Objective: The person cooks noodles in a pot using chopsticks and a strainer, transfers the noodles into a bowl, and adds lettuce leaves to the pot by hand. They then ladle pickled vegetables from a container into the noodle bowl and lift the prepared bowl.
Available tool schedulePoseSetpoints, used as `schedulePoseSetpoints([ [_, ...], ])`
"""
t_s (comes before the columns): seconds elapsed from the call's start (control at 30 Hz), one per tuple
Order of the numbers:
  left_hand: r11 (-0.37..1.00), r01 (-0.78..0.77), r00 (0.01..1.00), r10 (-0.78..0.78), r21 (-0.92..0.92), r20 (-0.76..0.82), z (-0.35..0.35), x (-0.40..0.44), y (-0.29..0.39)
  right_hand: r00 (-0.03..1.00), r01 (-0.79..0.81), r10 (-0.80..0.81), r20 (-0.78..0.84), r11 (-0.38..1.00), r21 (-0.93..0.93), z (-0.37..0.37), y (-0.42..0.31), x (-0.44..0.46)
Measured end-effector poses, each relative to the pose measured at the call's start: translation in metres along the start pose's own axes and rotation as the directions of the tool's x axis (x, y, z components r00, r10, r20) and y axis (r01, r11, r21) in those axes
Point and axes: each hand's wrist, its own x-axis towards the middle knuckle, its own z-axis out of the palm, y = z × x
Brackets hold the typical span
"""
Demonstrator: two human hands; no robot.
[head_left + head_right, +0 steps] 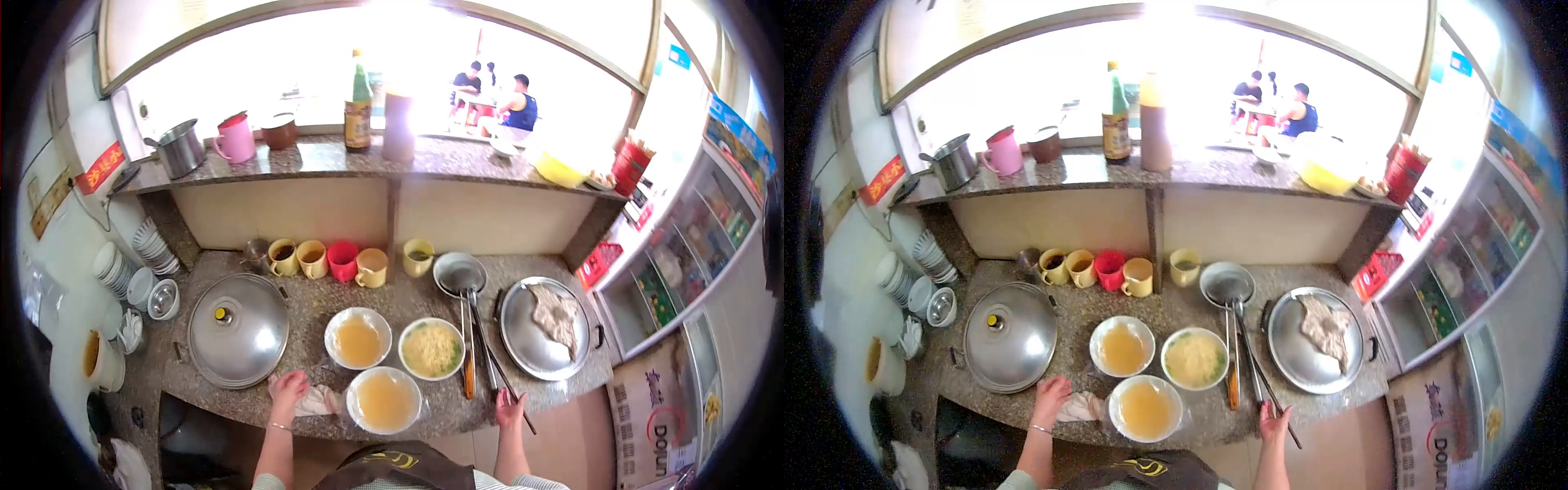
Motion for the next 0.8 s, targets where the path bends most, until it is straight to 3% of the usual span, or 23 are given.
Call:
schedulePoseSetpoints([
  [0.03, 0.998, -0.037, 0.998, 0.035, 0.050, 0.054, 0.021, -0.002, 0.016, 1.000, -0.026, 0.026, 0.016, 1.000, -0.012, 0.007, 0.002, 0.007],
  [0.1, 0.991, -0.094, 0.994, 0.088, 0.098, 0.072, 0.045, -0.001, 0.044, 0.985, -0.076, 0.111, 0.129, 0.964, -0.255, 0.006, 0.009, 0.025],
  [0.17, 0.975, -0.197, 0.971, 0.178, 0.107, 0.162, 0.064, 0.007, 0.064, 0.941, -0.136, 0.203, 0.271, 0.960, -0.247, 0.003, 0.011, 0.033],
  [0.27, 0.951, -0.282, 0.951, 0.260, 0.129, 0.168, 0.075, 0.016, 0.086, 0.942, -0.169, 0.269, 0.202, 0.897, -0.408, 0.029, 0.014, 0.025],
  [0.33, 0.953, -0.286, 0.954, 0.274, 0.104, 0.119, 0.070, 0.028, 0.087, 0.924, -0.140, 0.326, 0.198, 0.773, -0.619, 0.039, 0.013, 0.027],
  [0.4, 0.955, -0.284, 0.957, 0.277, 0.088, 0.088, 0.065, 0.032, 0.088, 0.948, -0.115, 0.285, 0.145, 0.726, -0.678, 0.070, 0.018, 0.012],
  [0.47, 0.953, -0.287, 0.957, 0.283, 0.091, 0.059, 0.058, 0.040, 0.109, 0.860, 0.146, 0.295, 0.416, 0.639, -0.755, 0.091, 0.026, 0.025],
  [0.53, 0.878, -0.477, 0.877, 0.473, 0.039, 0.091, 0.037, 0.063, 0.131, 0.896, 0.264, 0.166, 0.412, 0.548, -0.794, 0.144, 0.043, -0.021],
  [0.6, 0.852, -0.523, 0.852, 0.523, 0.031, 0.017, 0.021, 0.065, 0.173, 0.879, 0.367, 0.133, 0.458, 0.422, -0.829, 0.174, 0.047, -0.031],
  [0.7, 0.814, -0.580, 0.813, 0.573, -0.047, -0.108, -0.020, 0.065, 0.202, 0.827, 0.436, 0.144, 0.544, 0.447, -0.781, 0.193, 0.039, -0.015],
  [0.73, 0.809, -0.588, 0.801, 0.579, -0.016, -0.149, -0.041, 0.066, 0.205, 0.905, 0.388, 0.066, 0.419, 0.274, -0.880, 0.231, 0.066, -0.123],
  [0.77, 0.803, -0.595, 0.788, 0.588, 0.016, -0.183, -0.065, 0.065, 0.203, 0.910, 0.396, 0.052, 0.412, 0.189, -0.899, 0.229, 0.062, -0.117],
  [0.8, 0.808, -0.589, 0.789, 0.577, 0.012, -0.211, -0.096, 0.065, 0.198, 0.837, 0.468, 0.176, 0.517, 0.257, -0.845, 0.206, 0.031, -0.052],
])
